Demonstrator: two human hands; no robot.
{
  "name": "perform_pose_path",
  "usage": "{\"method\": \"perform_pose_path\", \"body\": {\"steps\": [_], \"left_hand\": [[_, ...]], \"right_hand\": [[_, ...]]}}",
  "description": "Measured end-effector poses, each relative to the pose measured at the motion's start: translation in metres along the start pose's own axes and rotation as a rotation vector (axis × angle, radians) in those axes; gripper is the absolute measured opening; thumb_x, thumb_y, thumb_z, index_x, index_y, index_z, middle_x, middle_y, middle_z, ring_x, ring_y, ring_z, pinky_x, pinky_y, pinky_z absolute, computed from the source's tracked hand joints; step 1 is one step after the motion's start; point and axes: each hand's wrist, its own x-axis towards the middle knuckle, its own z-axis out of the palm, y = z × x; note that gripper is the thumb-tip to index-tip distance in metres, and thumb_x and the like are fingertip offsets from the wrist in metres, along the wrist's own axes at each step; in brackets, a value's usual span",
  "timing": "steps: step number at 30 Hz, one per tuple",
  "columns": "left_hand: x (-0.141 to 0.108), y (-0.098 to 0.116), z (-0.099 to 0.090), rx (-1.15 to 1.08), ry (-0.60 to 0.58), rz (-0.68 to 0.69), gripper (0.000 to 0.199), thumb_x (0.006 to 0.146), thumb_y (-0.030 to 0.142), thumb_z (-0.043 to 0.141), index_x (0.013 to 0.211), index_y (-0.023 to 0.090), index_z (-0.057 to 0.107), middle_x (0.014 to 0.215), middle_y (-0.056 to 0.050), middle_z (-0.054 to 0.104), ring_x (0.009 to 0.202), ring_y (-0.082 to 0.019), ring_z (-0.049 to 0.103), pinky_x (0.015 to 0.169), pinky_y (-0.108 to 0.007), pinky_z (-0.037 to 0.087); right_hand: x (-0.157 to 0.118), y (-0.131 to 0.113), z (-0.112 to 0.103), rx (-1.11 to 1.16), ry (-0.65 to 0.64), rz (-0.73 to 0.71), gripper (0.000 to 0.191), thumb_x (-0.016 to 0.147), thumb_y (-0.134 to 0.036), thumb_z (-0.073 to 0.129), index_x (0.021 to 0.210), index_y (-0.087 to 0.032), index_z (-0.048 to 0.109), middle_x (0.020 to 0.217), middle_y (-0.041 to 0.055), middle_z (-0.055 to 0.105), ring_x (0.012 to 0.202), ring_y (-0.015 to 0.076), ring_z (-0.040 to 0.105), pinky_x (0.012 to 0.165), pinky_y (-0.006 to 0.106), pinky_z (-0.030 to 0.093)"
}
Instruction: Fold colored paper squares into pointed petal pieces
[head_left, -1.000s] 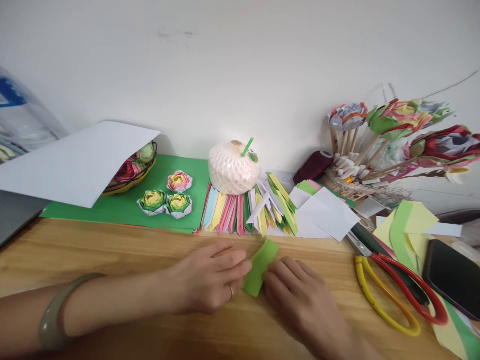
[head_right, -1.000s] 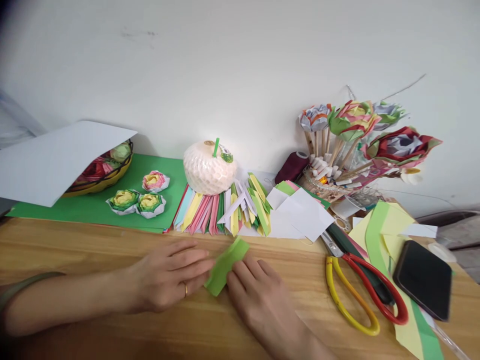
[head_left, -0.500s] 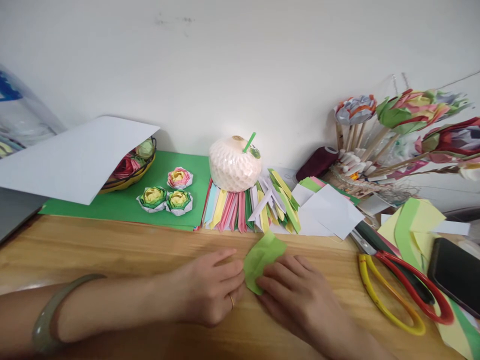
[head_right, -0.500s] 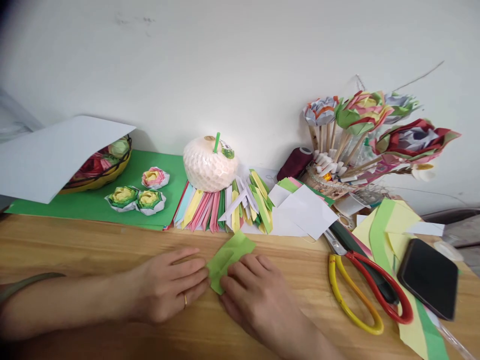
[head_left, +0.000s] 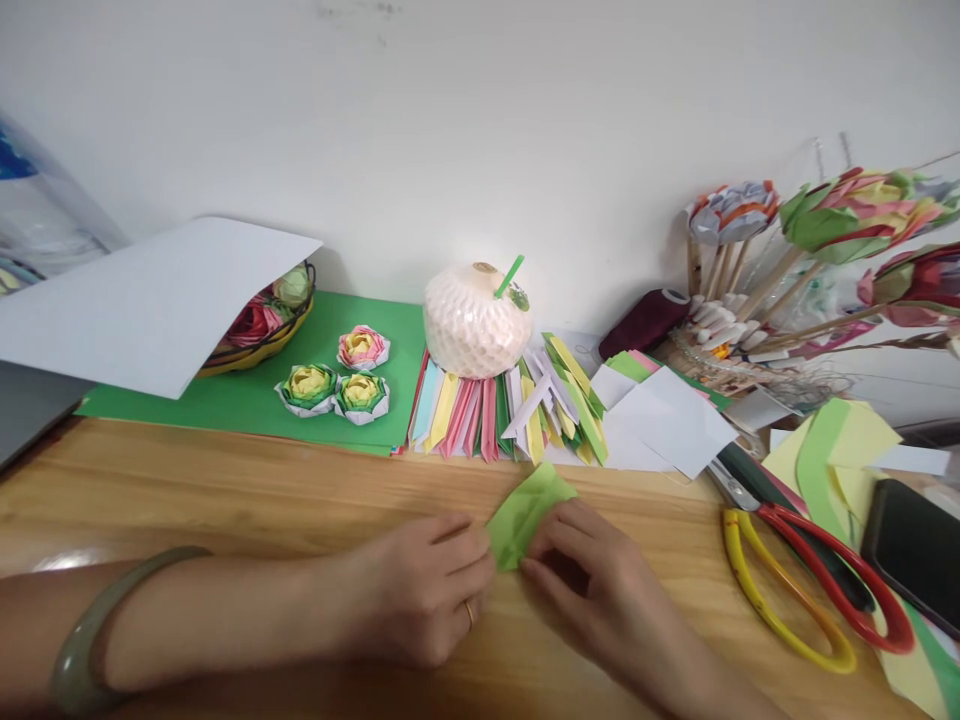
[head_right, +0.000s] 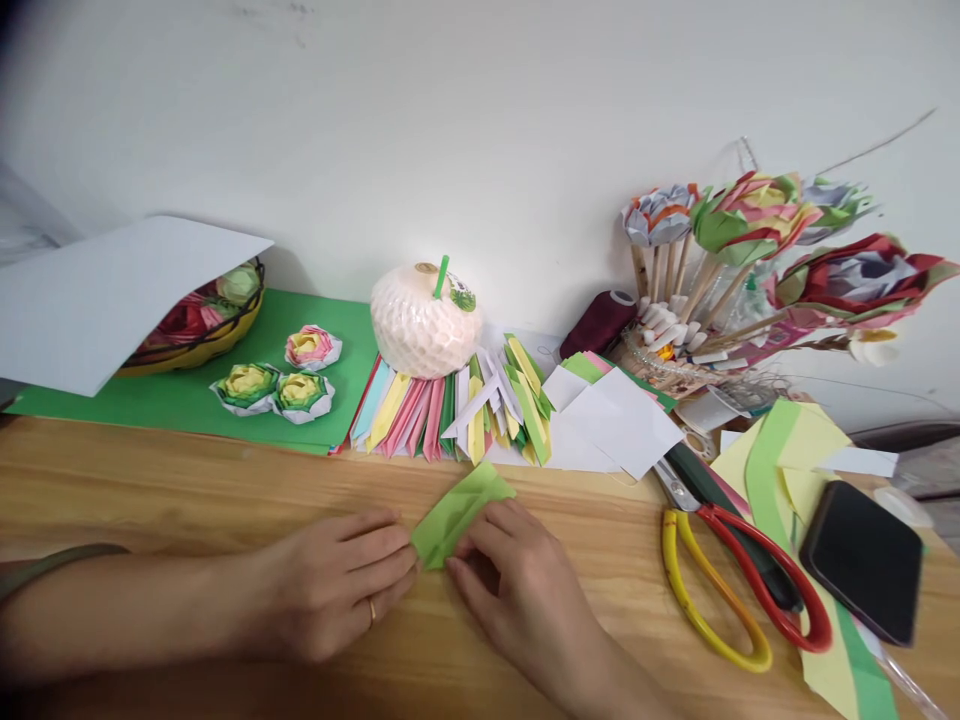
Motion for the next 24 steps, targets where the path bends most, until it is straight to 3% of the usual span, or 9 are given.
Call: {"method": "perform_pose_path", "body": {"steps": [7,16,19,24], "left_hand": [[0.003,0.000,0.001,-0.031,-0.020,-0.060,0.024,0.087,0.007,0.050,0.066,0.013,0.059,0.068,-0.004,0.058,0.065,-0.017,0.051,0.049,-0.028,0.040],[0.003,0.001,-0.001,-0.009,-0.031,-0.084,0.022,0.094,0.010,0.038,0.092,0.010,0.060,0.071,-0.005,0.059,0.066,-0.017,0.052,0.053,-0.027,0.041],[0.000,0.004,0.009,-0.017,-0.043,-0.169,0.018,0.095,0.017,0.045,0.080,0.015,0.056,0.074,-0.002,0.056,0.070,-0.016,0.052,0.055,-0.027,0.039],[-0.006,0.009,0.016,-0.070,-0.106,-0.243,0.016,0.098,0.021,0.041,0.089,0.017,0.055,0.080,0.000,0.054,0.075,-0.016,0.051,0.061,-0.028,0.037]], "right_hand": [[0.000,0.003,0.006,-0.065,0.009,0.019,0.018,0.081,-0.008,0.051,0.068,-0.020,0.047,0.071,0.0011,0.053,0.069,0.0166,0.051,0.060,0.027,0.038],[0.000,0.002,0.008,-0.069,0.033,0.018,0.018,0.079,-0.006,0.050,0.068,-0.020,0.044,0.070,0.0011,0.051,0.068,0.0170,0.049,0.059,0.027,0.036],[-0.001,0.003,0.008,-0.072,0.035,0.021,0.019,0.077,-0.005,0.051,0.068,-0.020,0.044,0.070,0.0009,0.051,0.068,0.0172,0.049,0.059,0.027,0.036],[-0.002,0.005,0.006,-0.047,-0.008,0.049,0.014,0.080,-0.006,0.053,0.078,-0.019,0.049,0.077,0.0021,0.053,0.072,0.0175,0.051,0.060,0.026,0.037]]}}
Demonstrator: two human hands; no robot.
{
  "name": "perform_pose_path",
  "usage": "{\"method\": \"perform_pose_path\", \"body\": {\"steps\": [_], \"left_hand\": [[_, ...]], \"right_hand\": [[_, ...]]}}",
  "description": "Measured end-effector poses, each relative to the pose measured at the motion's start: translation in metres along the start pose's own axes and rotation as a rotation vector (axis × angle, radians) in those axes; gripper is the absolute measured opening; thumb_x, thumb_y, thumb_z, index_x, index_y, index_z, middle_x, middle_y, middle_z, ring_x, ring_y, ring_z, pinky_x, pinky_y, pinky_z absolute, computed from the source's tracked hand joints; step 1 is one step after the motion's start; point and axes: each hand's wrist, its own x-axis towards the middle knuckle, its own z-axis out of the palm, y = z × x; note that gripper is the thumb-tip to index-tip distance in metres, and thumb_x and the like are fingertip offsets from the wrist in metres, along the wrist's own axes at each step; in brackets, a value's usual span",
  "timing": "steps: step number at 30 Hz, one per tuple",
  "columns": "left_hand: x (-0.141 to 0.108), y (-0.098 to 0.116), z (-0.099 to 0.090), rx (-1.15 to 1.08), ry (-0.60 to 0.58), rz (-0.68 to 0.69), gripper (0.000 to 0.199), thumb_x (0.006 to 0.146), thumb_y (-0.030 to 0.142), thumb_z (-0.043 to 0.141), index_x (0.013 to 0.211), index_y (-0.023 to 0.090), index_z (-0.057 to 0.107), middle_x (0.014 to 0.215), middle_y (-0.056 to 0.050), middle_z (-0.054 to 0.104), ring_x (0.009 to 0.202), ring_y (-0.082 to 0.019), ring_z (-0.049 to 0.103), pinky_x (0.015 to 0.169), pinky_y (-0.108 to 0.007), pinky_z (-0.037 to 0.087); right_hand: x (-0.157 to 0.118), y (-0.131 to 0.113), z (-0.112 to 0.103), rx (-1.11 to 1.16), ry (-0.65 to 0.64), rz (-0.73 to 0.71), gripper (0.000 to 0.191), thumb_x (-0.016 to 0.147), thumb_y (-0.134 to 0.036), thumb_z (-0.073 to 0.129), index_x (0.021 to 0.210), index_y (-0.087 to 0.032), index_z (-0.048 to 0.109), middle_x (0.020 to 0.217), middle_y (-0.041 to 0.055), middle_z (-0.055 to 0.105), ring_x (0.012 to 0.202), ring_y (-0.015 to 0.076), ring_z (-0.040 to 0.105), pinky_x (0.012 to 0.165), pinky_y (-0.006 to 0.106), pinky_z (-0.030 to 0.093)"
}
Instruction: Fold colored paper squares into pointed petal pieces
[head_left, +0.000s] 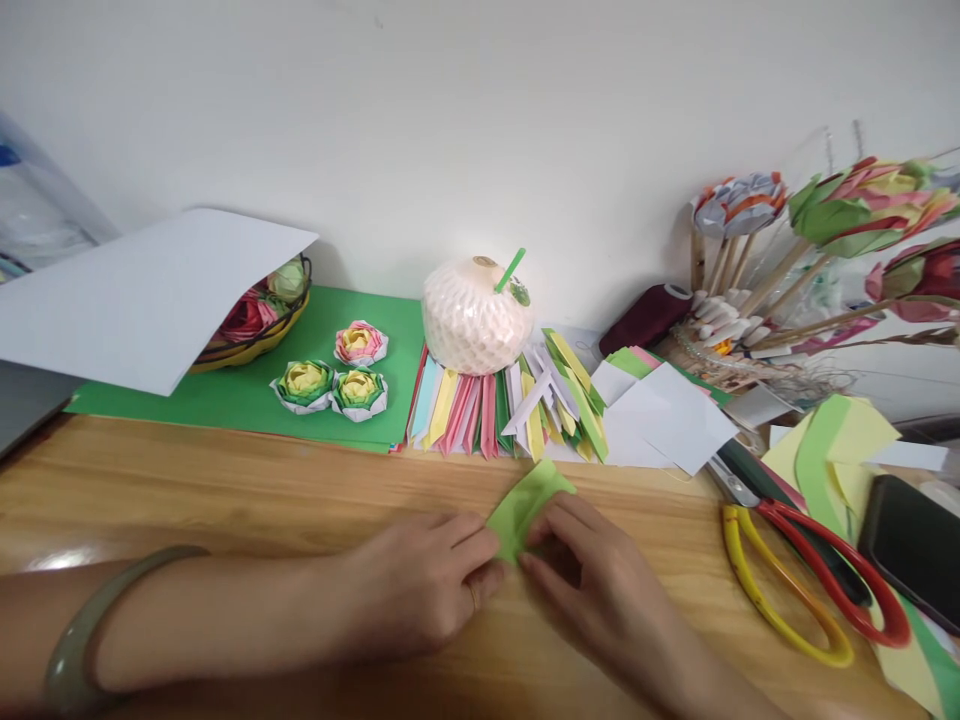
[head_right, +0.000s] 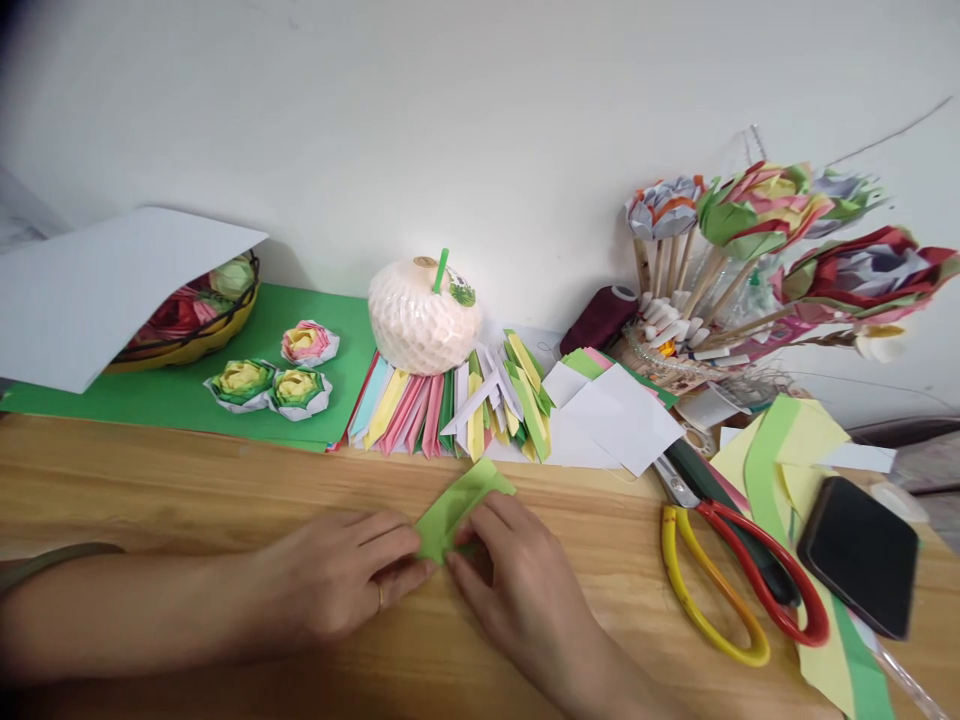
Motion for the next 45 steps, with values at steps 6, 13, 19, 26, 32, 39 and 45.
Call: {"method": "perform_pose_path", "body": {"steps": [6,13,19,26,32,39,45], "left_hand": [[0.002,0.000,-0.005,0.033,-0.010,0.025,0.016,0.095,0.017,0.045,0.083,0.016,0.055,0.080,0.000,0.055,0.073,-0.016,0.050,0.060,-0.028,0.036],[0.009,-0.010,-0.018,0.153,0.024,0.119,0.010,0.090,0.018,0.055,0.081,0.015,0.058,0.076,-0.002,0.055,0.075,-0.018,0.048,0.060,-0.030,0.037],[0.010,-0.011,-0.015,0.157,0.075,0.024,0.020,0.091,0.016,0.053,0.072,0.016,0.055,0.072,-0.001,0.053,0.072,-0.017,0.047,0.060,-0.029,0.036],[0.011,-0.010,-0.015,0.038,0.015,0.023,0.023,0.096,0.015,0.042,0.085,0.014,0.061,0.083,-0.002,0.060,0.075,-0.016,0.052,0.065,-0.029,0.043],[0.006,-0.008,-0.019,0.160,0.039,0.233,0.025,0.091,0.010,0.044,0.082,0.011,0.068,0.102,-0.009,0.065,0.098,-0.021,0.054,0.088,-0.037,0.044],[0.001,0.004,-0.022,0.277,0.025,0.273,0.031,0.091,0.014,0.042,0.108,0.002,0.064,0.101,-0.014,0.068,0.103,-0.026,0.056,0.093,-0.040,0.044],[0.002,-0.003,-0.018,0.245,0.032,0.188,0.027,0.093,0.014,0.042,0.109,0.007,0.063,0.109,-0.012,0.065,0.106,-0.024,0.053,0.089,-0.043,0.045]], "right_hand": [[0.003,0.005,-0.008,-0.060,-0.066,-0.141,0.012,0.090,-0.013,0.046,0.087,-0.020,0.055,0.083,0.0031,0.056,0.074,0.0155,0.052,0.062,0.025,0.038],[0.003,0.005,-0.029,-0.225,-0.202,-0.453,0.026,0.091,-0.012,0.039,0.103,-0.018,0.062,0.083,0.0060,0.059,0.077,0.0196,0.048,0.067,0.033,0.036],[-0.001,-0.008,-0.018,-0.191,-0.293,-0.409,0.023,0.089,-0.015,0.044,0.105,-0.017,0.060,0.092,0.0074,0.059,0.084,0.0212,0.048,0.072,0.035,0.038],[0.001,-0.012,-0.019,-0.155,-0.224,-0.318,0.017,0.093,-0.022,0.047,0.096,-0.021,0.064,0.089,0.0055,0.059,0.082,0.0184,0.051,0.068,0.030,0.040],[-0.002,0.004,-0.007,-0.102,0.110,-0.100,0.012,0.090,-0.022,0.051,0.091,-0.018,0.062,0.084,0.0059,0.061,0.075,0.0182,0.058,0.063,0.029,0.046],[-0.005,0.003,-0.001,-0.076,0.080,0.007,0.007,0.088,-0.022,0.052,0.087,-0.020,0.059,0.077,0.0029,0.058,0.066,0.0160,0.056,0.056,0.026,0.046],[-0.003,0.007,0.002,-0.083,0.169,-0.048,0.012,0.090,-0.019,0.049,0.087,-0.019,0.060,0.078,0.0035,0.060,0.069,0.0162,0.059,0.058,0.026,0.047]]}}
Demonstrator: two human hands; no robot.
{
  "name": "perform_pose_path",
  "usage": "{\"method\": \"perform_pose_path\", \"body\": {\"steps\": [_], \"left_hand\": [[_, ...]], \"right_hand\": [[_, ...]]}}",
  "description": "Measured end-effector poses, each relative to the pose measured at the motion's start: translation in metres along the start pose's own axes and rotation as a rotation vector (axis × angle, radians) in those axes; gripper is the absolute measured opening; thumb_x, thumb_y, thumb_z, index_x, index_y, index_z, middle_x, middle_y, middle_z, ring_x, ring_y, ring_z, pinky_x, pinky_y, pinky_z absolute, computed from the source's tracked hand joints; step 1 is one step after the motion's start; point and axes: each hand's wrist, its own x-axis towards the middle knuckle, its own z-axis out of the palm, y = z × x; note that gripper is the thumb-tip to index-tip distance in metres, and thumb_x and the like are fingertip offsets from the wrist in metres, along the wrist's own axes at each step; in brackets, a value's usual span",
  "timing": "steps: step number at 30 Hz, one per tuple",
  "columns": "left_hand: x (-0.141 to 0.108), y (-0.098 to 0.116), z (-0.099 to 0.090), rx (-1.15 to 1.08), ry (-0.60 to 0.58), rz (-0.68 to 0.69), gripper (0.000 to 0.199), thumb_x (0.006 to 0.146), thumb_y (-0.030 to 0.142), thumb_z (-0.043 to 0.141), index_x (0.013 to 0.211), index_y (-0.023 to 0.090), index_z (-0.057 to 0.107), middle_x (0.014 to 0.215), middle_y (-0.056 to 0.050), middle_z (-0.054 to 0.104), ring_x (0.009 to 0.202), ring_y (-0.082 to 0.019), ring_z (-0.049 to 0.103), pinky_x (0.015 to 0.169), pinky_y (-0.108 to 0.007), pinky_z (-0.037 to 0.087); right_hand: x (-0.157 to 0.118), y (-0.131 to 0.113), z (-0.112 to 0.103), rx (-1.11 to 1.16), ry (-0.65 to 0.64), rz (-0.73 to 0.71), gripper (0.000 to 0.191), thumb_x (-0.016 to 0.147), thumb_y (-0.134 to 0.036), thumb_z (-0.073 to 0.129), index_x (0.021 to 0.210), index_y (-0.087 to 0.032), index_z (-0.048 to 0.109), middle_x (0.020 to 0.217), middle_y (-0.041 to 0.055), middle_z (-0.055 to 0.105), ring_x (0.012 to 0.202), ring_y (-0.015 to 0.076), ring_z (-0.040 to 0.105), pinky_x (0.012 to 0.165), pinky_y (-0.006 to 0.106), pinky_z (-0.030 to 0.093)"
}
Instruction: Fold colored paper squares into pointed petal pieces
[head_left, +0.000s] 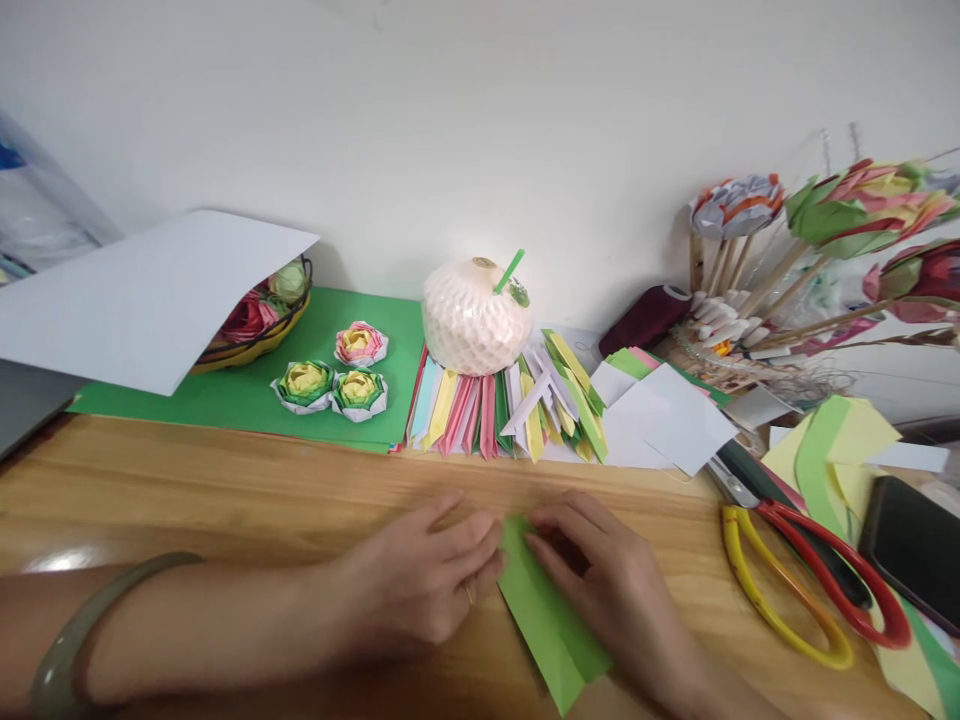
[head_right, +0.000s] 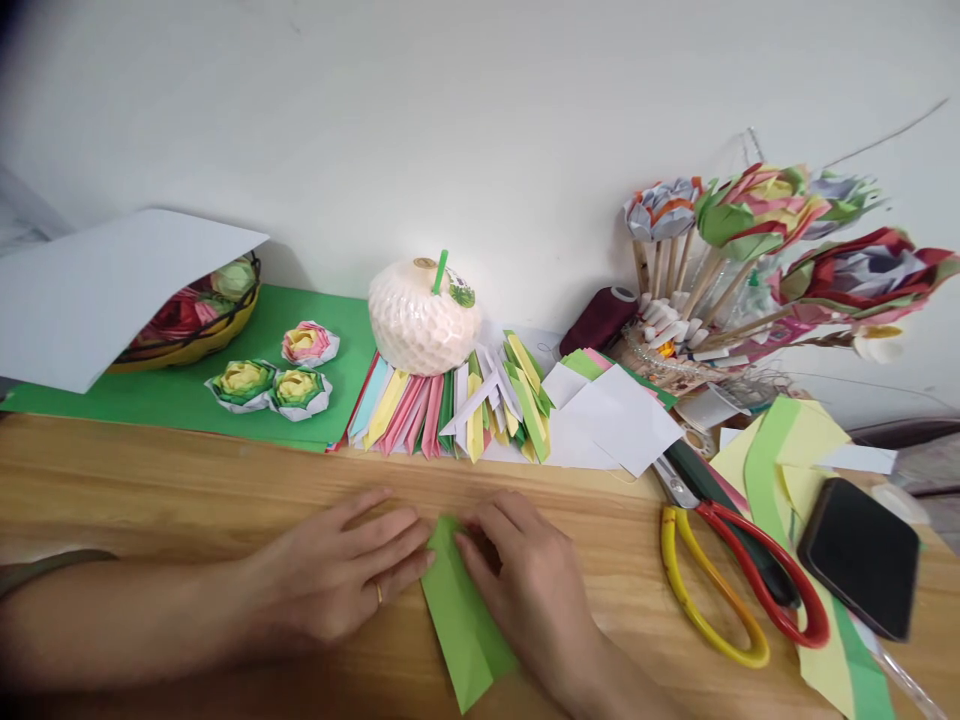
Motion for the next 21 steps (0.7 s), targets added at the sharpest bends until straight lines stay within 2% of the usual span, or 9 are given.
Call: {"method": "perform_pose_path", "body": {"steps": [3,10,16,21], "left_hand": [[0.001,-0.007,0.003,-0.073,0.001,-0.018,0.026,0.095,0.015,0.041,0.110,0.012,0.062,0.111,-0.008,0.065,0.104,-0.022,0.053,0.091,-0.042,0.043],[0.003,-0.015,0.002,-0.115,0.029,0.016,0.030,0.097,0.011,0.035,0.101,0.010,0.065,0.110,-0.005,0.065,0.104,-0.021,0.052,0.096,-0.040,0.038],[0.005,-0.016,0.001,-0.109,0.008,0.004,0.022,0.094,0.013,0.045,0.099,0.013,0.066,0.114,-0.005,0.063,0.109,-0.021,0.051,0.097,-0.039,0.039],[0.003,-0.017,0.000,-0.068,-0.035,0.044,0.028,0.096,0.014,0.038,0.110,0.012,0.063,0.120,-0.004,0.062,0.119,-0.021,0.047,0.104,-0.041,0.033]], "right_hand": [[0.001,0.001,0.000,-0.054,0.029,-0.080,0.015,0.092,-0.018,0.048,0.087,-0.019,0.062,0.078,0.0041,0.061,0.070,0.0162,0.058,0.059,0.026,0.047],[0.000,0.002,-0.004,-0.181,0.002,-0.331,0.017,0.093,-0.012,0.045,0.094,-0.015,0.062,0.080,0.0062,0.063,0.070,0.0169,0.056,0.060,0.028,0.045],[0.001,0.002,-0.008,-0.193,-0.058,-0.373,0.023,0.096,-0.016,0.040,0.098,-0.013,0.062,0.081,0.0074,0.063,0.072,0.0175,0.056,0.061,0.029,0.045],[0.002,-0.001,-0.011,-0.216,-0.076,-0.399,0.029,0.098,-0.017,0.034,0.097,-0.012,0.062,0.080,0.0080,0.063,0.072,0.0181,0.054,0.060,0.030,0.045]]}}
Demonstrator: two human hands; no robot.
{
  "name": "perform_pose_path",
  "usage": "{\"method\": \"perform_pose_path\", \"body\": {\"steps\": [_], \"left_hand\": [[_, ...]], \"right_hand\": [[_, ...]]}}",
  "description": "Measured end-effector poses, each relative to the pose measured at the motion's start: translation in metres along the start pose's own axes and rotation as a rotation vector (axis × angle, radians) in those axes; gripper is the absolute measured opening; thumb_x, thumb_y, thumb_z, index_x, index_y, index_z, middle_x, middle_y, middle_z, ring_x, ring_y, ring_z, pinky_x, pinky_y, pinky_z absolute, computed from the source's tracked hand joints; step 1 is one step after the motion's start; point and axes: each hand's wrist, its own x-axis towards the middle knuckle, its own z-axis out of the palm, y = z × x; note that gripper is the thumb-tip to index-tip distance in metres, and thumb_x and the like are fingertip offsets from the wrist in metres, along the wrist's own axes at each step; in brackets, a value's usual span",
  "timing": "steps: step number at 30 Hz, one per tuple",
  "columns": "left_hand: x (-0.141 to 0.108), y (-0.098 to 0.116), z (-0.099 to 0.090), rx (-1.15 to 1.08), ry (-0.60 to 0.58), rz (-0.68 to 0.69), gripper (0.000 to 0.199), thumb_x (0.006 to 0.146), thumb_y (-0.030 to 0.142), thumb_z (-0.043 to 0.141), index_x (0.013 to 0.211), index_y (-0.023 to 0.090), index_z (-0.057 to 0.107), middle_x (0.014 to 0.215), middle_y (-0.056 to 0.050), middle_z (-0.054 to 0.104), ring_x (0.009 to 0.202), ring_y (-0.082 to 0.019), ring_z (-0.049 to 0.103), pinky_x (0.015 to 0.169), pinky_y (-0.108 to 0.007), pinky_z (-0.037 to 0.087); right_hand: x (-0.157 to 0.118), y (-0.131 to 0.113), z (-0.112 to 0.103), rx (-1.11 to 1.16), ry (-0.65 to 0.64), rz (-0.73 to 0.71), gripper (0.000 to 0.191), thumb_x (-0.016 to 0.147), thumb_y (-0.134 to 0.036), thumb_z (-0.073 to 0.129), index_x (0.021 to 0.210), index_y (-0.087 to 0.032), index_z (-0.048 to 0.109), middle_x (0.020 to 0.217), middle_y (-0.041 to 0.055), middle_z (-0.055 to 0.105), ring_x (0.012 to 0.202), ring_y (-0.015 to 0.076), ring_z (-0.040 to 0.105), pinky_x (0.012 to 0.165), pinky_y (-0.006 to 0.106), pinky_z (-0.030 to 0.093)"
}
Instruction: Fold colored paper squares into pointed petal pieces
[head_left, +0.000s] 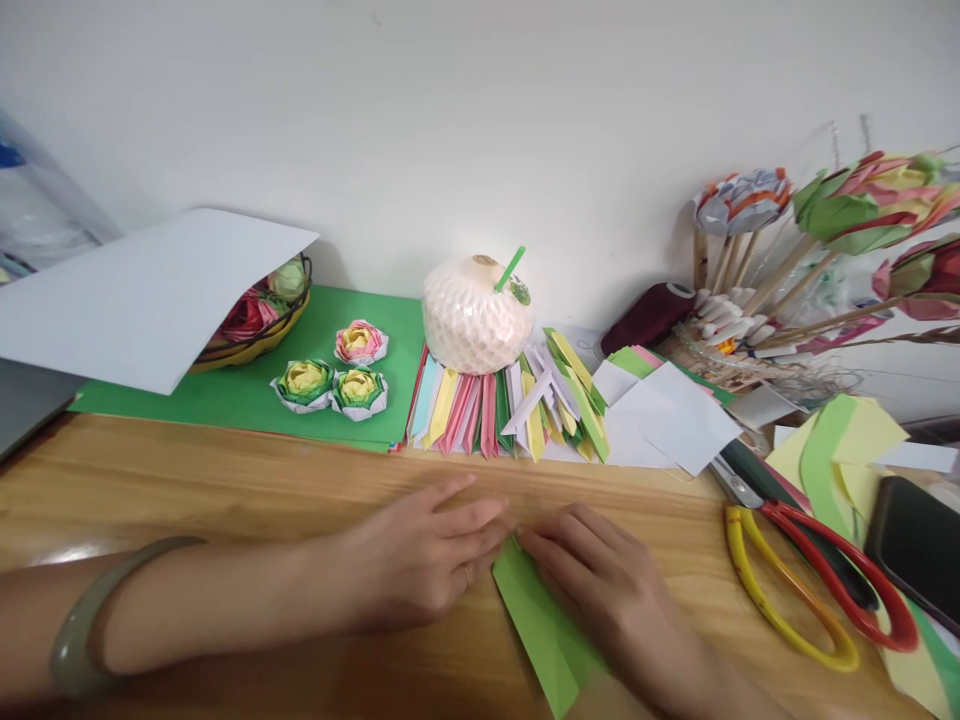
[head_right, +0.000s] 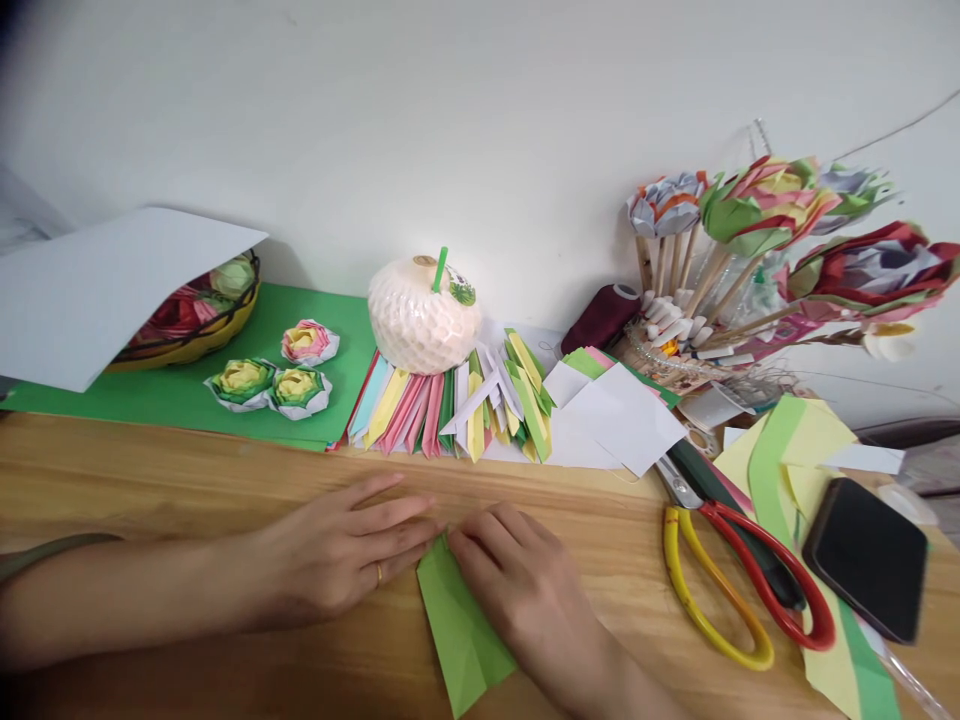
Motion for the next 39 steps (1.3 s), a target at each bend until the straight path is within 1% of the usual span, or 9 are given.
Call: {"method": "perform_pose_path", "body": {"steps": [8,12,15,22,27,30,35,36,39], "left_hand": [[0.001,0.000,-0.002,0.009,0.009,0.005,0.027,0.096,0.015,0.040,0.111,0.012,0.063,0.120,-0.005,0.063,0.117,-0.020,0.049,0.104,-0.042,0.034],[0.001,0.000,0.001,0.005,0.039,0.000,0.027,0.096,0.014,0.040,0.107,0.012,0.065,0.117,-0.005,0.065,0.116,-0.021,0.049,0.106,-0.043,0.031],[0.000,0.000,0.002,-0.005,0.053,-0.010,0.029,0.096,0.013,0.038,0.104,0.013,0.066,0.114,-0.004,0.066,0.115,-0.020,0.050,0.107,-0.041,0.029],[0.001,0.001,0.000,-0.010,0.031,-0.017,0.031,0.097,0.012,0.035,0.106,0.011,0.065,0.116,-0.003,0.065,0.114,-0.020,0.050,0.104,-0.042,0.031],[0.002,0.001,0.001,0.012,0.044,-0.008,0.029,0.096,0.012,0.038,0.105,0.010,0.065,0.115,-0.005,0.066,0.112,-0.022,0.051,0.104,-0.045,0.030],[0.002,0.001,0.000,0.000,0.043,-0.015,0.026,0.096,0.013,0.041,0.104,0.011,0.066,0.113,-0.004,0.067,0.111,-0.022,0.052,0.103,-0.043,0.031],[0.001,0.000,-0.002,-0.030,0.041,-0.031,0.029,0.098,0.013,0.037,0.104,0.012,0.065,0.114,-0.002,0.067,0.109,-0.020,0.052,0.100,-0.041,0.032],[0.001,0.000,-0.001,-0.039,0.047,-0.033,0.030,0.098,0.013,0.036,0.104,0.012,0.065,0.113,-0.002,0.067,0.109,-0.020,0.052,0.101,-0.041,0.032],[0.000,-0.002,0.003,-0.060,0.054,-0.039,0.030,0.099,0.013,0.034,0.108,0.012,0.063,0.114,0.000,0.067,0.111,-0.021,0.051,0.102,-0.042,0.031]], "right_hand": [[0.001,-0.001,-0.003,-0.017,-0.032,-0.025,0.030,0.098,-0.017,0.033,0.099,-0.013,0.063,0.081,0.0093,0.064,0.074,0.0193,0.056,0.062,0.031,0.047],[0.003,-0.002,-0.005,-0.058,-0.044,-0.061,0.034,0.099,-0.015,0.029,0.097,-0.011,0.064,0.080,0.0098,0.065,0.073,0.0193,0.056,0.062,0.032,0.048],[0.004,-0.002,-0.006,-0.073,-0.059,-0.081,0.032,0.098,-0.013,0.032,0.096,-0.010,0.064,0.078,0.0093,0.064,0.073,0.0196,0.056,0.062,0.032,0.047],[0.000,-0.003,-0.002,-0.044,-0.056,0.005,0.026,0.094,-0.012,0.038,0.102,-0.009,0.062,0.081,0.0097,0.061,0.073,0.0207,0.055,0.060,0.033,0.047],[0.003,-0.004,-0.011,-0.060,-0.173,-0.017,0.024,0.093,-0.012,0.041,0.106,-0.010,0.061,0.085,0.0094,0.060,0.077,0.0221,0.053,0.065,0.036,0.046],[0.003,0.003,-0.021,0.007,-0.256,-0.006,0.023,0.092,-0.012,0.041,0.105,-0.014,0.060,0.087,0.0080,0.060,0.079,0.0220,0.051,0.069,0.036,0.044],[-0.006,0.020,-0.042,0.174,-0.267,0.033,0.030,0.089,-0.005,0.035,0.075,-0.019,0.058,0.079,0.0041,0.058,0.074,0.0184,0.048,0.066,0.033,0.037],[-0.007,0.021,-0.046,0.213,-0.285,0.055,0.029,0.088,-0.005,0.036,0.075,-0.019,0.058,0.081,0.0040,0.057,0.073,0.0174,0.049,0.065,0.032,0.036],[-0.008,0.018,-0.055,0.355,-0.459,0.144,0.023,0.085,-0.004,0.044,0.088,-0.021,0.058,0.092,0.0035,0.056,0.079,0.0144,0.052,0.065,0.026,0.039]]}}
